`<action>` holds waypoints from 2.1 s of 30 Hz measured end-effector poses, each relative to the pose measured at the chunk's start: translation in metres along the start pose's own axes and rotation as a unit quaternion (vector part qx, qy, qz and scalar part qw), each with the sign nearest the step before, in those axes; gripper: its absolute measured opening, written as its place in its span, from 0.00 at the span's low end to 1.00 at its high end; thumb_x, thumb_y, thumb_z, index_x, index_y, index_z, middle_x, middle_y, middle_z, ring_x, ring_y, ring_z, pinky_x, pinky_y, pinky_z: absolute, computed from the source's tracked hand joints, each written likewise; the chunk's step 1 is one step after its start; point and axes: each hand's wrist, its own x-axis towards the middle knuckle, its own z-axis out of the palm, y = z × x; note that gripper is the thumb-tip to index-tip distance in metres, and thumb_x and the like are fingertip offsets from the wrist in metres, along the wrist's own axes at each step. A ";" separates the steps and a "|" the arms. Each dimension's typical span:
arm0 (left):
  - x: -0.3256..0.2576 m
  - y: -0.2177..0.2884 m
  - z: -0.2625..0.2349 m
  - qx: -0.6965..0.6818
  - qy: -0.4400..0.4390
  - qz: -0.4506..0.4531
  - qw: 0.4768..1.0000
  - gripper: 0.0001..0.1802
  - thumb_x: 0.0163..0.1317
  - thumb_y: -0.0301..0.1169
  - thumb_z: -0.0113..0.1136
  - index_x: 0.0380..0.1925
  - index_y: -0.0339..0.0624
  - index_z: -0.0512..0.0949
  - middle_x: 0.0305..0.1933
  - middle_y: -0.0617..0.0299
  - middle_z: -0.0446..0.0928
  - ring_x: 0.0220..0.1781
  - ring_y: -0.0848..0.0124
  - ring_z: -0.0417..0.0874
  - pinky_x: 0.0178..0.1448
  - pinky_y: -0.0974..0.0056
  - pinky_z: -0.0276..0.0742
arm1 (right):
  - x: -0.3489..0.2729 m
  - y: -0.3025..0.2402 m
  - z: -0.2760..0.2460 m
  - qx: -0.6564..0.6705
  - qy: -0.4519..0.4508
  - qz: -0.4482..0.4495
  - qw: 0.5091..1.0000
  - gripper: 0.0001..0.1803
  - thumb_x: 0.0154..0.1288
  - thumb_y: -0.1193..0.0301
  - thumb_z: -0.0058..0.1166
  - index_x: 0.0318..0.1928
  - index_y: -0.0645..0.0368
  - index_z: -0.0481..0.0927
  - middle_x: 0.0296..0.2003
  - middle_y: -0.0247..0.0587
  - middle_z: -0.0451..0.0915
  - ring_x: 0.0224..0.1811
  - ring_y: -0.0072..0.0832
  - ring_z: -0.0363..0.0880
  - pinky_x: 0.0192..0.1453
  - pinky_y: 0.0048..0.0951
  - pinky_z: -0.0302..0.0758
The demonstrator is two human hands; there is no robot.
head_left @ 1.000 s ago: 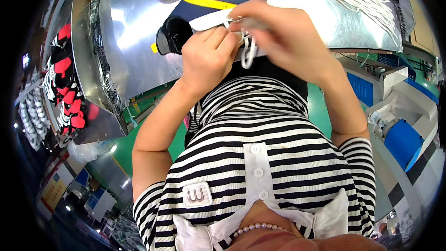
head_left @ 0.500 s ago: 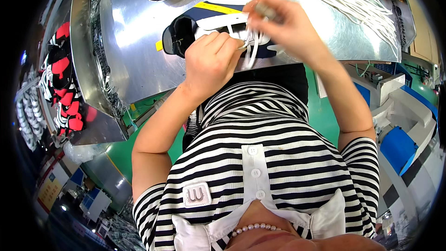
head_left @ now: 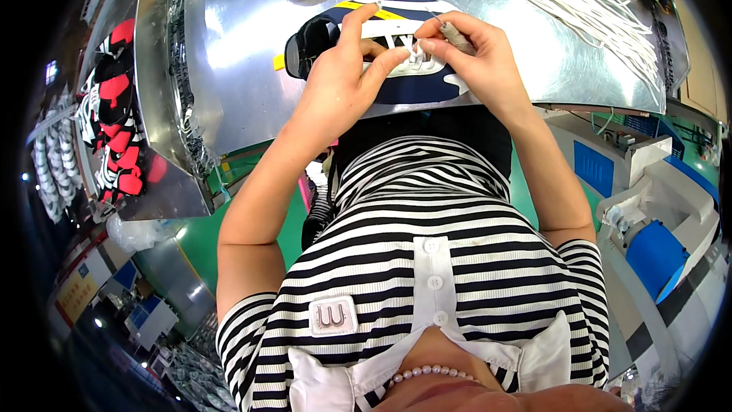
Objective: The person laces several blue and white shoe uppers by threading white laces through the eyelets and then stacks the finished uppers before placing them into a pink basket.
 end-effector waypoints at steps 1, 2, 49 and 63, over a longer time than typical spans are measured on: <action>0.001 0.002 0.001 -0.010 0.014 -0.040 0.999 0.32 0.69 0.38 0.59 0.66 0.37 0.58 0.39 0.48 0.84 0.47 0.57 0.85 0.54 0.60 0.76 | 0.003 -0.002 0.003 -0.019 0.010 -0.018 1.000 0.07 0.63 0.72 0.61 0.40 0.60 0.84 0.26 0.33 0.81 0.26 0.16 0.74 0.31 0.21 0.70; 0.002 -0.003 0.003 -0.028 0.031 -0.022 0.999 0.37 0.68 0.45 0.58 0.66 0.31 0.58 0.37 0.44 0.83 0.41 0.49 0.84 0.47 0.54 0.78 | 0.007 -0.006 0.007 -0.039 0.021 -0.037 0.998 0.07 0.63 0.72 0.61 0.40 0.60 0.84 0.24 0.34 0.80 0.25 0.17 0.74 0.31 0.22 0.70; 0.008 -0.017 0.024 -0.268 0.168 -0.049 0.947 0.21 0.58 0.27 0.66 0.52 0.35 0.76 0.39 0.53 0.82 0.38 0.67 0.83 0.46 0.65 0.78 | 0.004 -0.041 -0.023 -0.351 0.034 -0.047 0.935 0.10 0.68 0.66 0.53 0.44 0.58 0.78 0.29 0.48 0.84 0.28 0.42 0.82 0.35 0.39 0.75; 0.024 -0.022 0.042 -0.040 0.220 0.034 0.974 0.30 0.54 0.21 0.66 0.59 0.35 0.69 0.46 0.57 0.77 0.39 0.73 0.77 0.47 0.67 0.76 | 0.009 0.017 0.009 -0.270 0.154 -0.125 0.942 0.09 0.63 0.65 0.62 0.42 0.54 0.81 0.25 0.35 0.83 0.22 0.28 0.81 0.24 0.28 0.71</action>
